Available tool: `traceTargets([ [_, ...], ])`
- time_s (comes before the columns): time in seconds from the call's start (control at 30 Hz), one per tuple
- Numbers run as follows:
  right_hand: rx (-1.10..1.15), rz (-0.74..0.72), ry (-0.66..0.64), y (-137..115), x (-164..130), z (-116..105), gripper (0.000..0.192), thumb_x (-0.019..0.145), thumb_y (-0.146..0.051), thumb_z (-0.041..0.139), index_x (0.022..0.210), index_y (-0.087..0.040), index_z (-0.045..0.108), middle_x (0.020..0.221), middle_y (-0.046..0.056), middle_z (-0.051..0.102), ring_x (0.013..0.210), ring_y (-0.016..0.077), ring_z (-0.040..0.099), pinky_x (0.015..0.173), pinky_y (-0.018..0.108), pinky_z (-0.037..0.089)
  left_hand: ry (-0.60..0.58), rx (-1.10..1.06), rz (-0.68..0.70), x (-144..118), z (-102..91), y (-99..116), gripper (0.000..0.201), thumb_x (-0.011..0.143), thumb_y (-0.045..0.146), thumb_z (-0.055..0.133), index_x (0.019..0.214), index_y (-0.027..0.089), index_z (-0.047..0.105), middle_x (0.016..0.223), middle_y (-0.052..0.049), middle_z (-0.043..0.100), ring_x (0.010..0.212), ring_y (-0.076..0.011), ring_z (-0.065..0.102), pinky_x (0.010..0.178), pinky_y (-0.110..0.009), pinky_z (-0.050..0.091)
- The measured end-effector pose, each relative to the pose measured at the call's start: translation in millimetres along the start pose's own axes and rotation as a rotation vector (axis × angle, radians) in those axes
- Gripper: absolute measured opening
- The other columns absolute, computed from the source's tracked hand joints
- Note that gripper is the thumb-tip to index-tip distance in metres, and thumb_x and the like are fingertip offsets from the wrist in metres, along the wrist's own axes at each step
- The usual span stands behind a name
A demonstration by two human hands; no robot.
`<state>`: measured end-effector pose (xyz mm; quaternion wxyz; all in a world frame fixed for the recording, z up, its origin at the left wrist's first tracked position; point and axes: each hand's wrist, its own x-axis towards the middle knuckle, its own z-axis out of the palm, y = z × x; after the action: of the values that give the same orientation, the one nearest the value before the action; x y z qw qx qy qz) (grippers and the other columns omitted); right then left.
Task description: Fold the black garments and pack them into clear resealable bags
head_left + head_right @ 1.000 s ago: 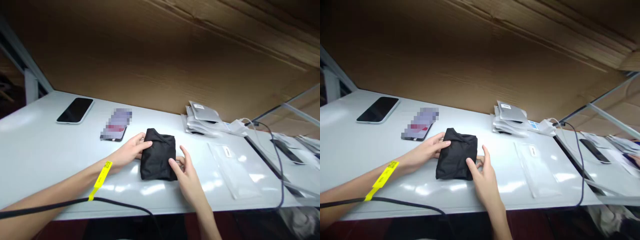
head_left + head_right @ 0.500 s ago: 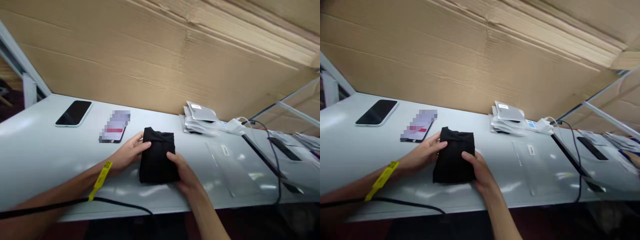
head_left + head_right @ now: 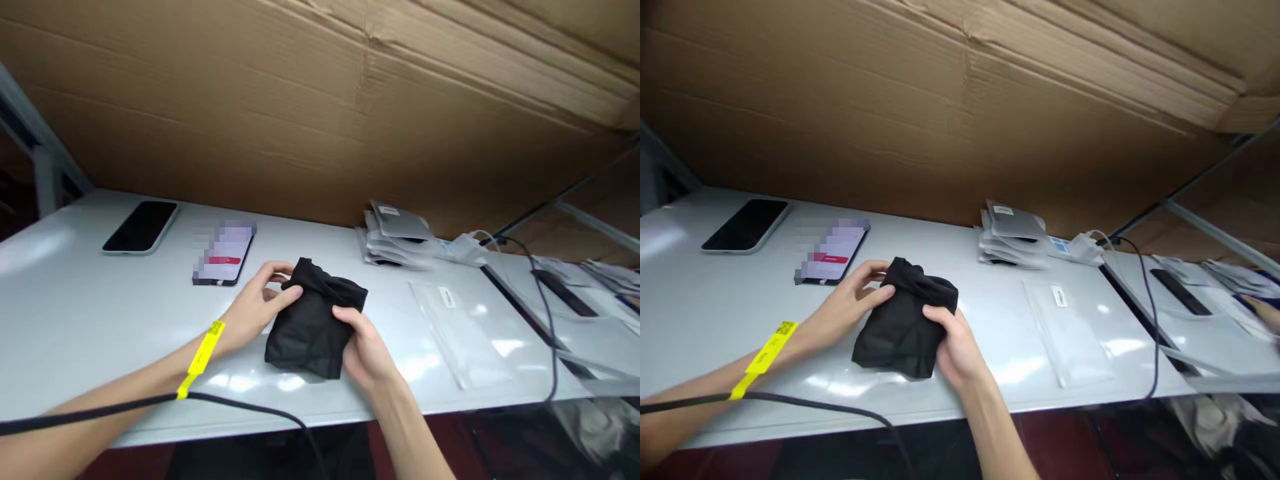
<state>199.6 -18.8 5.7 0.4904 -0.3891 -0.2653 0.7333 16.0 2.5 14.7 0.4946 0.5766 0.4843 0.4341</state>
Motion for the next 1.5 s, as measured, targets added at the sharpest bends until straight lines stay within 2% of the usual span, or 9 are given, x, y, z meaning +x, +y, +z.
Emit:
traceTargets([
  [0.23,-0.17,-0.007,0.002,-3,-6,8,0.034,0.074,-0.035,0.076,0.104,-0.02,0.072,0.103,0.004,0.076,0.102,0.0245,0.068,0.096,0.039,0.05,-0.309,-0.137,-0.178,-7,-2.7,4,0.052,0.081,0.058,0.064,0.116,0.02,0.067,0.115,-0.007,0.071,0.115,-0.0326,0.06,0.097,-0.039,0.049],
  [0.4,-0.511,-0.161,0.023,-12,-13,-3,0.035,0.081,-0.046,0.067,0.107,-0.022,0.068,0.111,0.006,0.073,0.108,0.0251,0.065,0.095,0.04,0.049,-0.275,-0.273,-0.312,-7,1.2,2,0.044,0.08,0.051,0.068,0.108,0.018,0.071,0.106,-0.006,0.074,0.109,-0.0302,0.063,0.094,-0.037,0.048],
  [0.47,-0.755,-0.286,0.083,-27,-18,-23,0.035,0.083,-0.05,0.063,0.107,-0.024,0.065,0.107,0.006,0.073,0.106,0.0248,0.064,0.096,0.042,0.048,-0.238,-0.386,-0.34,-6,1.5,2,0.04,0.08,0.045,0.071,0.107,0.016,0.07,0.107,-0.007,0.074,0.112,-0.029,0.062,0.097,-0.036,0.046],
  [0.6,-1.341,-0.55,0.556,-69,-29,-87,0.04,0.074,-0.058,0.062,0.095,-0.025,0.066,0.109,0.009,0.07,0.109,0.0298,0.06,0.098,0.048,0.043,-0.167,-0.622,-0.488,-4,0.0,4,0.028,0.08,0.035,0.072,0.099,0.015,0.07,0.102,-0.007,0.075,0.108,-0.0265,0.065,0.092,-0.032,0.05],
  [0.73,-1.411,-0.431,0.729,-99,-35,-150,0.051,0.057,-0.06,0.067,0.088,-0.02,0.063,0.106,0.017,0.069,0.098,0.0352,0.062,0.084,0.05,0.049,-0.161,-0.88,-0.635,-1,-2.0,4,0.022,0.083,0.027,0.066,0.101,0.014,0.069,0.096,-0.007,0.076,0.102,-0.0252,0.069,0.093,-0.033,0.052],
  [0.87,-1.459,-0.318,0.77,-104,-39,-172,0.04,0.06,-0.058,0.06,0.076,-0.022,0.062,0.086,0.011,0.071,0.077,0.028,0.065,0.072,0.041,0.051,-0.185,-0.941,-0.738,1,-6.1,5,0.027,0.089,0.032,0.062,0.104,0.01,0.067,0.09,-0.006,0.077,0.097,-0.0245,0.071,0.092,-0.035,0.052],
  [1.13,-1.35,-0.303,0.48,-56,-49,-103,0.032,0.073,-0.053,0.058,0.065,-0.022,0.06,0.056,0.0,0.059,0.053,0.0169,0.055,0.053,0.027,0.043,-0.423,-0.8,-0.812,-9,-2.3,19,0.029,0.079,0.032,0.072,0.099,0.011,0.072,0.098,-0.01,0.077,0.098,-0.0246,0.071,0.092,-0.032,0.053],
  [1.3,-1.128,-0.262,0.247,-25,-58,-39,0.016,0.074,-0.035,0.058,0.067,-0.02,0.061,0.059,-0.002,0.058,0.056,0.0141,0.051,0.052,0.024,0.04,-0.603,-0.63,-0.624,-13,17.0,33,0.026,0.074,0.027,0.075,0.098,0.015,0.075,0.108,-0.009,0.075,0.101,-0.0241,0.069,0.092,-0.03,0.051],
  [1.5,-1.083,-0.426,0.326,-30,-55,-13,0.022,0.079,-0.039,0.058,0.07,-0.02,0.063,0.053,-0.004,0.054,0.05,0.0117,0.047,0.049,0.022,0.038,-0.499,-0.34,-0.615,-8,14.8,35,0.028,0.074,0.033,0.072,0.096,0.017,0.075,0.102,-0.008,0.076,0.098,-0.0265,0.069,0.085,-0.032,0.051],
])
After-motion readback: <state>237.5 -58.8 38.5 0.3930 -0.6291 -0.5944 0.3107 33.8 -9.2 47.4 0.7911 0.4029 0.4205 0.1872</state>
